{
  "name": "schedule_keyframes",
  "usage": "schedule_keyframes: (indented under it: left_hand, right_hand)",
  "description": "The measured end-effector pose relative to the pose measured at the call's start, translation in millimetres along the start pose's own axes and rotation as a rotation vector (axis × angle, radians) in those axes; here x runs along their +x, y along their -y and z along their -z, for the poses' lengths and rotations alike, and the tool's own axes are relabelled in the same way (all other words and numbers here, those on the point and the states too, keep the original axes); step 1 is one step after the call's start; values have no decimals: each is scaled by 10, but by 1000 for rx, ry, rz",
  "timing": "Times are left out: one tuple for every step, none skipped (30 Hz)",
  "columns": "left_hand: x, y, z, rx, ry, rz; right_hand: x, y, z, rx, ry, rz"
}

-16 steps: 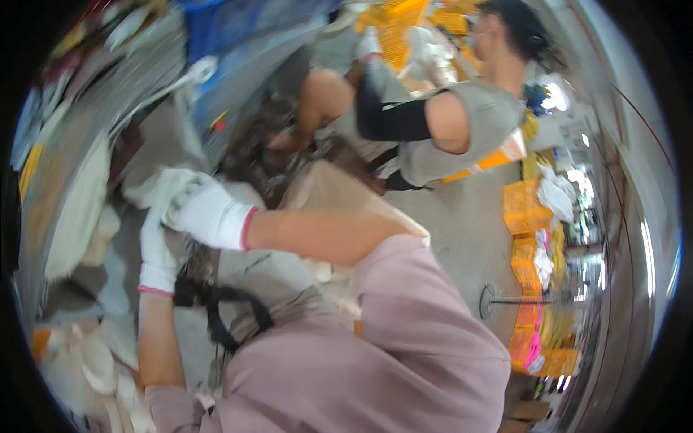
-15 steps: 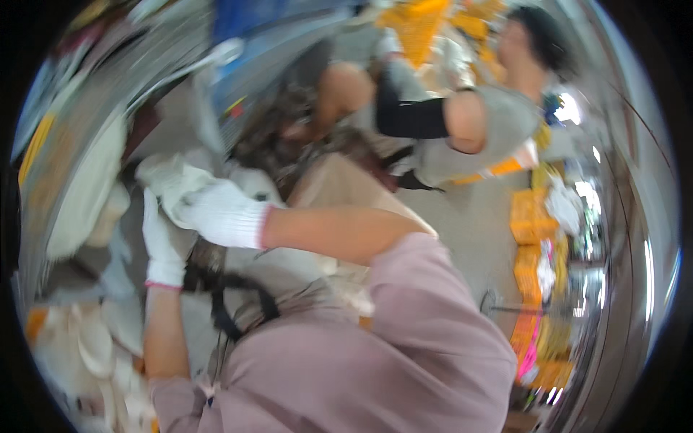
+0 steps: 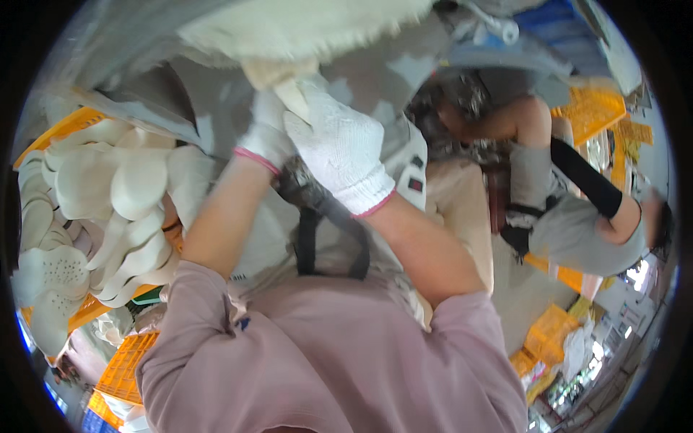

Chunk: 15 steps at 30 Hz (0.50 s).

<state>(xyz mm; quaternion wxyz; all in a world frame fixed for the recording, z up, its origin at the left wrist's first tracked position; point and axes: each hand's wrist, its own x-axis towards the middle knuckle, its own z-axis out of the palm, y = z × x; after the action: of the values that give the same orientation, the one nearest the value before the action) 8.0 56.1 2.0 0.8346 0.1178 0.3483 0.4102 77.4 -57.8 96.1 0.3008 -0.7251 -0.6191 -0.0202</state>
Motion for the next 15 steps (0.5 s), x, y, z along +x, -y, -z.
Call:
schedule_keyframes:
  left_hand:
    - [-62,-4,-61,11,10,-112]
    - [-115,-7,-92,130,8,-361]
    - [-141,-11,-120,437,28,-713]
    - [-217,22,-83,753,47,-1027]
    - [-235,35,-66,1077,76,-1317]
    - [-261,55,-10,826,264,-840]
    - [-273,74,34,392,344,-408]
    - [-210,54,63,49,311,-36]
    - [-191,54,97,-122,337,171]
    - [-80,1,84,-288,323,382]
    - [-26,-30,74,-155,214,328]
    - [132,-125,4,-13,84,319]
    - [248,-193,-51,-5,118,26]
    - [306,-224,-70,54,95,-186]
    - [359,-245,-91,-70,114,-92]
  right_hand:
    - [76,11,-31,-14,-39,9]
    - [146,46,-33,4,47,-73]
    - [198,63,-30,-109,61,-5]
    - [233,64,-31,-204,79,108]
    - [252,49,-33,-292,102,242]
    - [311,7,-46,-38,279,0]
    - [280,-87,-26,390,346,-77]
    - [250,-50,167,323,490,-115]
    - [218,40,398,251,622,-136]
    - [148,38,354,331,527,-83]
    - [76,40,307,399,430,-19]
    - [6,46,256,462,315,68]
    - [200,19,210,250,470,250]
    - [396,-6,164,54,613,450]
    - [587,-29,120,-102,728,665]
